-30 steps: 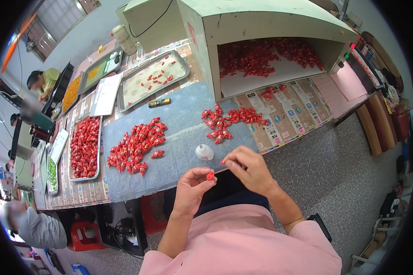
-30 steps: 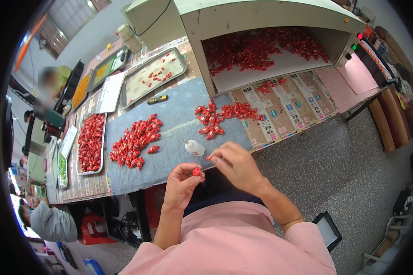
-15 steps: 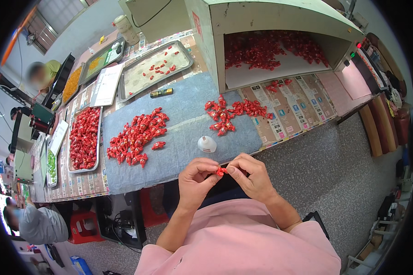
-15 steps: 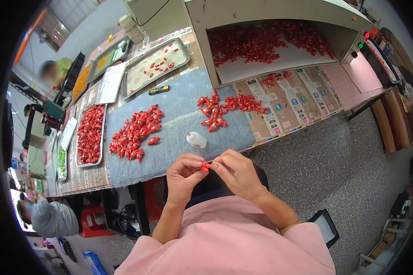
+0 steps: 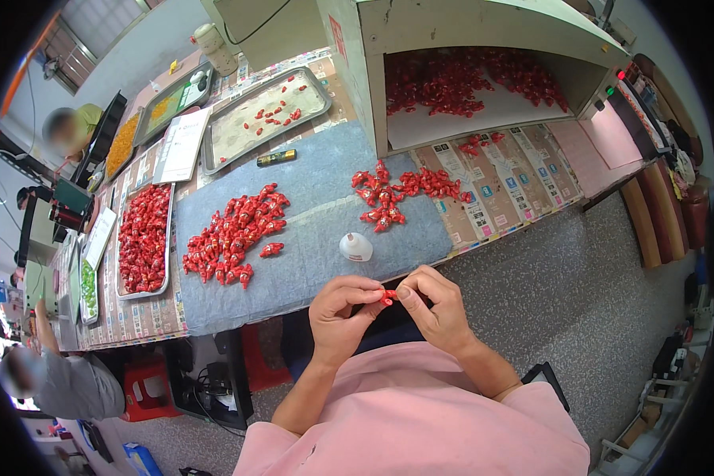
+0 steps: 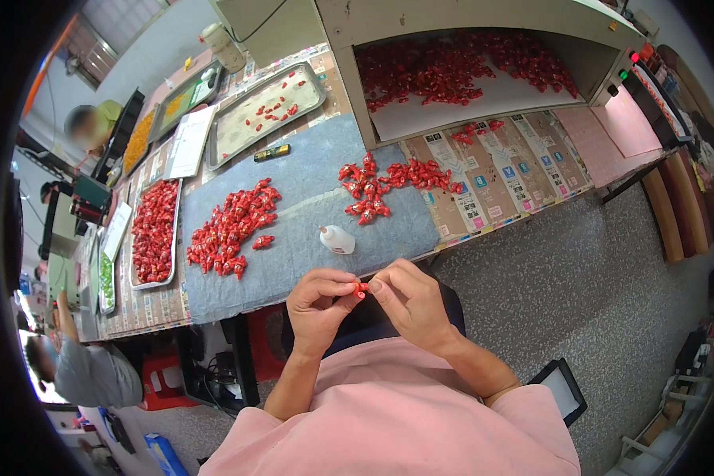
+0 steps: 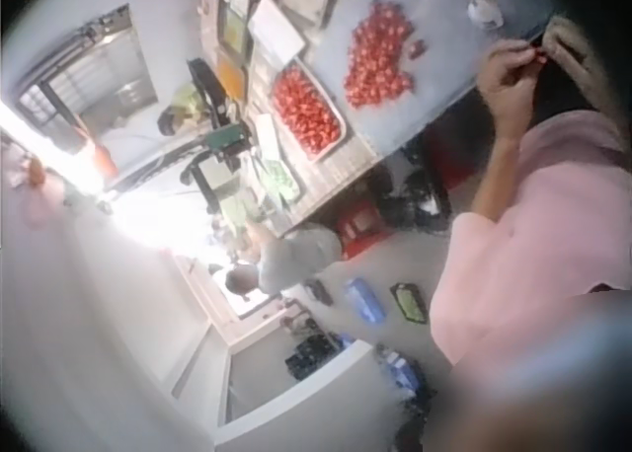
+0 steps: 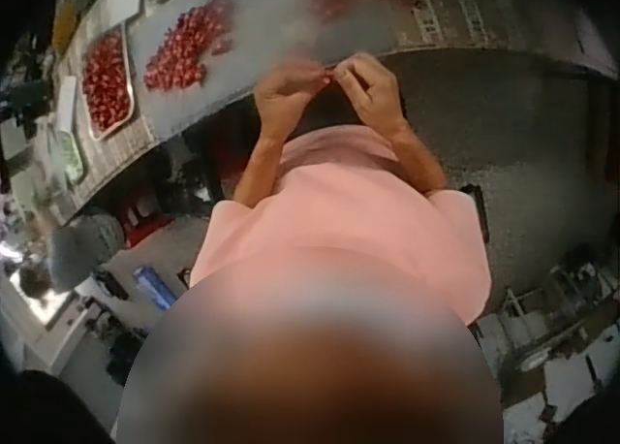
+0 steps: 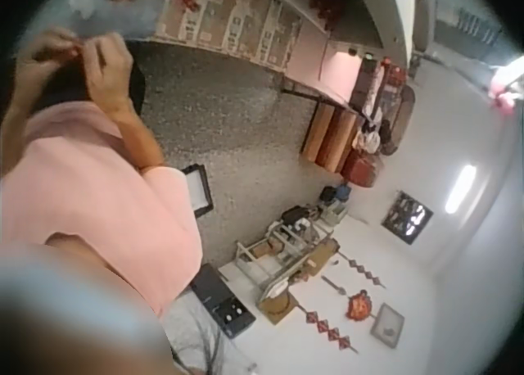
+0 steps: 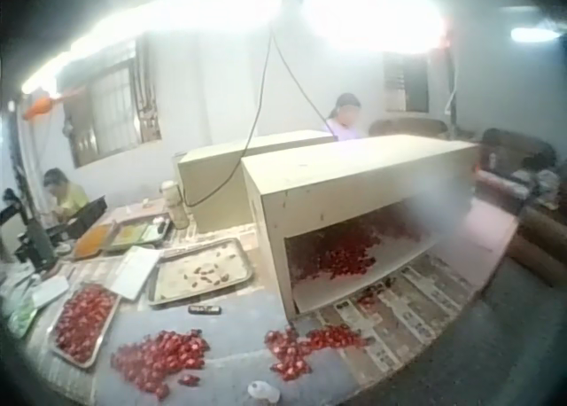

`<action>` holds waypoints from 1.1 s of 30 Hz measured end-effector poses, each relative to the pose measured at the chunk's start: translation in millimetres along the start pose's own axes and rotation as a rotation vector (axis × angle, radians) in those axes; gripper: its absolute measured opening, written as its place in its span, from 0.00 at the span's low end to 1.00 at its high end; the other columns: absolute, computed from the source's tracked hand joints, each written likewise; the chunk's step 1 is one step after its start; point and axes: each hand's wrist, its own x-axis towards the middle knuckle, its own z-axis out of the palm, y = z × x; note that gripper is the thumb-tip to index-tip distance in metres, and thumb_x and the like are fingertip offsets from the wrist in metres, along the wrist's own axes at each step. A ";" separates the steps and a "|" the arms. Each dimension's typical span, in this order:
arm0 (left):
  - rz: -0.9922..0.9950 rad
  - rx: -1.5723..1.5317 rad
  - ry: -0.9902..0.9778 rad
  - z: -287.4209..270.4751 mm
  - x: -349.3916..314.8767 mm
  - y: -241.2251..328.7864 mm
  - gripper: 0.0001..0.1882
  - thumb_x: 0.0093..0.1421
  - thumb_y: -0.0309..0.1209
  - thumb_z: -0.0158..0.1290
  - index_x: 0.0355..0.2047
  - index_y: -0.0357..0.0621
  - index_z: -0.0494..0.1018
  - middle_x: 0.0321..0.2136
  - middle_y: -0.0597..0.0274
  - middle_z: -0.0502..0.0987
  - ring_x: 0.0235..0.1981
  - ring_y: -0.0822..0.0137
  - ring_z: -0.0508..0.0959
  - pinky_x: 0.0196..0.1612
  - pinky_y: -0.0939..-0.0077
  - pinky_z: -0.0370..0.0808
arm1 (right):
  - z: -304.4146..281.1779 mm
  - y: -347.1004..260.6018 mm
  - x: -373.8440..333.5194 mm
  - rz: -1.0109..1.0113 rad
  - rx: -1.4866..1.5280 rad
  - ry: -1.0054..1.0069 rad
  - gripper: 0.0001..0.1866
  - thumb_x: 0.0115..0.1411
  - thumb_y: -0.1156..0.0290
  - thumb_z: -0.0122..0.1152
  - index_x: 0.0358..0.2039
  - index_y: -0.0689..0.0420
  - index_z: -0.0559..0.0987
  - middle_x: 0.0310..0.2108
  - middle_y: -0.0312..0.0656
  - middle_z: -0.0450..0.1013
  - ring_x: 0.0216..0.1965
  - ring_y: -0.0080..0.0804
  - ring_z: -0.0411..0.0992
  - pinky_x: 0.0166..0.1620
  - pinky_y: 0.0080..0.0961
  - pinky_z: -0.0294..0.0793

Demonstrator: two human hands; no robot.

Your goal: The person applies glue to small red plastic toy components with a glue bottle at a factory workbench.

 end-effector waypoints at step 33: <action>-0.288 -0.386 -0.056 -9.4 -1.8 -0.7 0.11 0.53 0.13 0.60 0.36 0.38 0.77 0.41 0.57 0.77 0.43 0.68 0.78 0.50 0.74 0.75 | -6.2 -3.7 -3.1 -0.077 -0.008 -0.017 0.06 0.59 0.73 0.65 0.37 0.59 0.82 0.30 0.41 0.73 0.27 0.29 0.70 0.30 0.23 0.71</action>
